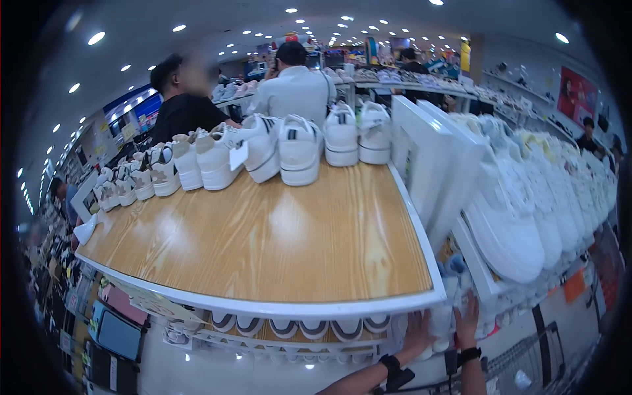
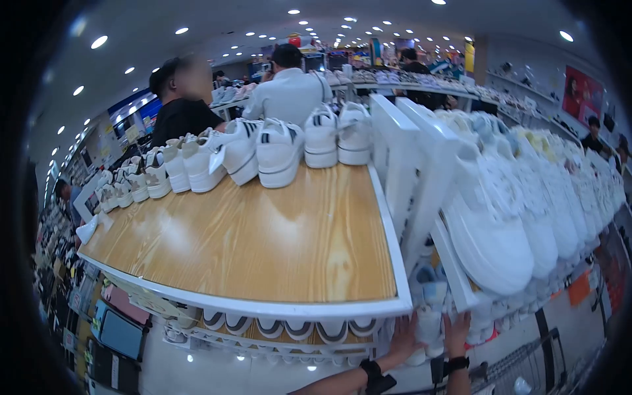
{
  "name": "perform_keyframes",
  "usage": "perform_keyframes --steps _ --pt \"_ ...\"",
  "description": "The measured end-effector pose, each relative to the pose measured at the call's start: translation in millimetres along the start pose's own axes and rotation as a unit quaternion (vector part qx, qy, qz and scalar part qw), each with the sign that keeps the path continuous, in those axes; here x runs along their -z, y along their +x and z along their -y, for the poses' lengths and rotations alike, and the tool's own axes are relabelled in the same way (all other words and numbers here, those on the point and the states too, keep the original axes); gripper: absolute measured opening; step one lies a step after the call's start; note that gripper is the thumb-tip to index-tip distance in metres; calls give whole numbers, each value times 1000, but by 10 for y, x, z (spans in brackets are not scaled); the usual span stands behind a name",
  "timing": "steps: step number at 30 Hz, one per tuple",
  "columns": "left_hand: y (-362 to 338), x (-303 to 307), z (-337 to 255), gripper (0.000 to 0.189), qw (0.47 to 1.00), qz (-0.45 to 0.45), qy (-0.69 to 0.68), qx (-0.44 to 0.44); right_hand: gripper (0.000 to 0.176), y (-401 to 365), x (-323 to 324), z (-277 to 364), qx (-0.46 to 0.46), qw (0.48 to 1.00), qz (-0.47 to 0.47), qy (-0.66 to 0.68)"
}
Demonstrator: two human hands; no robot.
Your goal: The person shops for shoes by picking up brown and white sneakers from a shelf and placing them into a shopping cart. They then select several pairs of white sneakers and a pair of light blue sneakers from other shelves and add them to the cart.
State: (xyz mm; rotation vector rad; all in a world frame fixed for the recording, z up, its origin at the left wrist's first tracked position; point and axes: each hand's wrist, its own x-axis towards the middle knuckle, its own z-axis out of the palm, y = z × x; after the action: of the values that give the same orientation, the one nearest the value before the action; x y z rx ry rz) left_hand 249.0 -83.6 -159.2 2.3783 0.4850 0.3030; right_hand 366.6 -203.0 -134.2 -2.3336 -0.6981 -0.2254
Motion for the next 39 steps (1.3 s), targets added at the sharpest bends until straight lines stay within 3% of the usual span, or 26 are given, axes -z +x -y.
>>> perform_keyframes --steps 1,2,4,5,7,10,12,13,14,15,16,18,19,21,23,24,25,26,27,29,30,33,37,39 --pt "14 23 -30 92 1000 5 -11 12 68 3 68 -33 38 999 -17 -14" --pt "18 25 -66 92 999 19 -23 19 70 7 268 75 37 999 3 -5" --pt "42 -39 28 89 994 -12 -93 -50 69 -72 739 226 17 999 19 29" --pt "27 -12 -71 87 994 -35 -98 -28 66 -158 989 202 21 999 7 39" --pt "-87 105 -313 87 994 -84 -32 -60 59 -405 1480 104 20 998 -27 50" --pt "-245 167 -817 64 987 -72 -49 -134 51 -1005 2213 -379 -55 996 -66 34" --pt "-353 164 -1253 56 982 50 -94 -157 46 -1438 2553 -829 -104 990 -87 25" --pt "-447 95 -1488 56 979 62 -99 -169 45 -1761 2719 -1150 -142 982 -100 -75" --pt "-523 39 -1670 54 964 134 -76 -217 44 -2081 2854 -1430 -180 963 -109 -171" --pt "-586 -48 -1820 53 942 202 -52 -261 45 -2430 2982 -1689 -254 938 -90 -220" --pt "-659 -195 -1942 53 940 206 -54 -265 47 -2780 3132 -1913 -324 906 -68 -265" --pt "-825 -506 -2136 51 892 326 5 -313 50 -3295 3442 -2185 -485 842 -41 -233" --pt "-893 -534 -2292 51 866 382 48 -319 51 -3558 3547 -2353 -476 845 -55 -237" --pt "-984 -771 -2389 51 861 401 86 -301 51 -4050 3632 -2651 -462 851 -65 -241" --pt "-1076 -915 -2462 48 864 399 149 -267 47 -4431 3539 -2955 -495 813 -143 -271" --pt "-1115 -1055 -2363 48 868 395 148 -261 47 -4517 3453 -3118 -489 818 -139 -270" --pt "-1126 -1271 -2167 44 888 348 147 -264 46 -4578 3340 -3280 -580 795 -156 -83" --pt "-1163 -1300 -2123 40 904 300 147 -266 46 -4584 3286 -3320 -648 736 -163 108" --pt "-1185 -1318 -2071 40 906 297 150 -262 42 -4624 3273 -3347 -651 693 -170 257" --pt "-1191 -1286 -1950 38 773 423 376 -286 40 -4646 3248 -3395 -641 684 -165 307" --pt "-1211 -1291 -1897 38 772 422 380 -285 38 -4663 3252 -3397 -631 673 -164 350" --pt "-1225 -1318 -1882 39 866 352 247 -256 36 -4650 3244 -3322 -605 716 -163 306" --pt "-1228 -1339 -1774 40 869 364 232 -244 30 -4630 3245 -3172 -622 696 -189 305" --pt "-1279 -1300 -1776 40 859 375 246 -248 22 -4595 3241 -3157 -600 761 -198 149"
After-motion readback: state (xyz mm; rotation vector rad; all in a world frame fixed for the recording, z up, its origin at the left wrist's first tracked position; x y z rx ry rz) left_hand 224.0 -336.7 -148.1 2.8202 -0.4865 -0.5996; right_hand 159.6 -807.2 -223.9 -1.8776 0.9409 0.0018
